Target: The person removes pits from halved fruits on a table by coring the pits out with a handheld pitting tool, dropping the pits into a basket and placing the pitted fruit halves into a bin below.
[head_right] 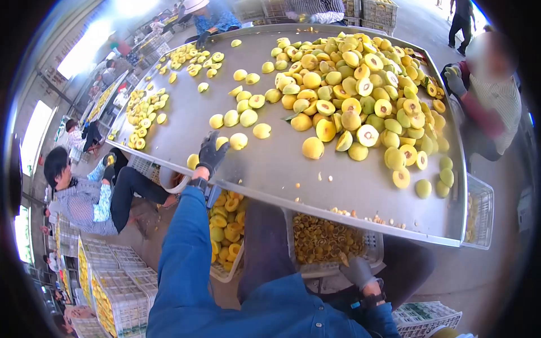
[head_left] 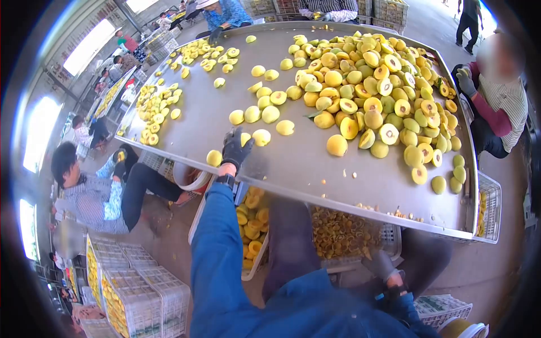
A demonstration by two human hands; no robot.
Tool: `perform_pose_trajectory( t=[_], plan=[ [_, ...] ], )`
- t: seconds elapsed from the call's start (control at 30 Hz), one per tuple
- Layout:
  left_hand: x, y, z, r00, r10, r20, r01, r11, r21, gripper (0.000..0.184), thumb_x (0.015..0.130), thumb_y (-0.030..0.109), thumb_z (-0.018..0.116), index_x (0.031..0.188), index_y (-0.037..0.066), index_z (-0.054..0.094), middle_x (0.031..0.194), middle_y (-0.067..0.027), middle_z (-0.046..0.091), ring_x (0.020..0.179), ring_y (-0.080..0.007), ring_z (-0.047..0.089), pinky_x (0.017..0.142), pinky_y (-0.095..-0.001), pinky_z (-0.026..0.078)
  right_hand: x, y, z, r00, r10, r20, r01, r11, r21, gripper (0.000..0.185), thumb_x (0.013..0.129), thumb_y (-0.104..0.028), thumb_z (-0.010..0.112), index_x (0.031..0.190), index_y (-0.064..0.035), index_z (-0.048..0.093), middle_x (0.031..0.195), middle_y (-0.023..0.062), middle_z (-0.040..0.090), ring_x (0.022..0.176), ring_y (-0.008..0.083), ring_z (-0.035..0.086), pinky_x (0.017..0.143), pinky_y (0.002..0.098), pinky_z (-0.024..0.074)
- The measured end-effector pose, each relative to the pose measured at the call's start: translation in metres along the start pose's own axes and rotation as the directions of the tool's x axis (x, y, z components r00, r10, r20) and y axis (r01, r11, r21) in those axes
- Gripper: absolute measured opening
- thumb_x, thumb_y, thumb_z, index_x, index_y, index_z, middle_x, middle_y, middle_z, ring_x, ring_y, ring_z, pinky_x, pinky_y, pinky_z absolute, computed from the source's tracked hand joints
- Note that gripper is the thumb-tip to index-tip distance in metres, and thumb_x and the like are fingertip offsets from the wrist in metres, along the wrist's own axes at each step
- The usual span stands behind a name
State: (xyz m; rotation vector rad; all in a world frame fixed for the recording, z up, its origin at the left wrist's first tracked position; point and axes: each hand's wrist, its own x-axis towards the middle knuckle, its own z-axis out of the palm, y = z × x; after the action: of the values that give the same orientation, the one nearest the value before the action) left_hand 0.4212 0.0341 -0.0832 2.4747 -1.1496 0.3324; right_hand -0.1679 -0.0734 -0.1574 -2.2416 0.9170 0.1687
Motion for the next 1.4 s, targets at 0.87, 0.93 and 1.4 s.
perform_pose_trajectory(
  t=[0.87, 0.93, 1.4],
  plan=[
    [-0.157, 0.285, -0.098, 0.951, 0.122, 0.284, 0.276, 0.077, -0.958, 0.047, 0.101, 0.031, 0.045, 0.135, -0.001, 0.042, 0.116, -0.0176, 0.061, 0.091, -0.0174, 0.061, 0.080, -0.0281, 0.053, -0.030, -0.139, -0.106, 0.879, -0.214, -0.425, 0.327, 0.921, 0.212, 0.024, 0.087, -0.027, 0.064, 0.094, -0.0067, 0.055, 0.066, 0.0201, 0.061, 0.062, 0.0401, 0.062, 0.056, 0.0490, 0.0480],
    [-0.172, 0.289, -0.082, 0.965, 0.052, 0.258, 0.242, 0.214, -0.946, 0.054, 0.104, 0.042, 0.032, 0.133, -0.002, 0.043, 0.111, -0.0178, 0.062, 0.086, -0.0194, 0.061, 0.085, -0.0319, 0.051, -0.037, -0.157, -0.117, 0.840, -0.258, -0.477, 0.366, 0.918, 0.149, 0.021, 0.088, -0.026, 0.063, 0.091, -0.0077, 0.054, 0.062, 0.0175, 0.060, 0.058, 0.0385, 0.061, 0.054, 0.0476, 0.0476],
    [-0.209, 0.314, -0.109, 0.955, 0.032, 0.295, 0.288, 0.136, -0.948, 0.053, 0.104, 0.041, 0.030, 0.124, -0.003, 0.052, 0.106, -0.0167, 0.065, 0.090, -0.0202, 0.062, 0.087, -0.0326, 0.050, -0.057, -0.168, -0.113, 0.789, -0.310, -0.531, 0.355, 0.935, -0.019, 0.024, 0.086, -0.025, 0.065, 0.086, -0.0056, 0.050, 0.059, 0.0132, 0.059, 0.054, 0.0337, 0.063, 0.050, 0.0427, 0.0493]
  ],
)
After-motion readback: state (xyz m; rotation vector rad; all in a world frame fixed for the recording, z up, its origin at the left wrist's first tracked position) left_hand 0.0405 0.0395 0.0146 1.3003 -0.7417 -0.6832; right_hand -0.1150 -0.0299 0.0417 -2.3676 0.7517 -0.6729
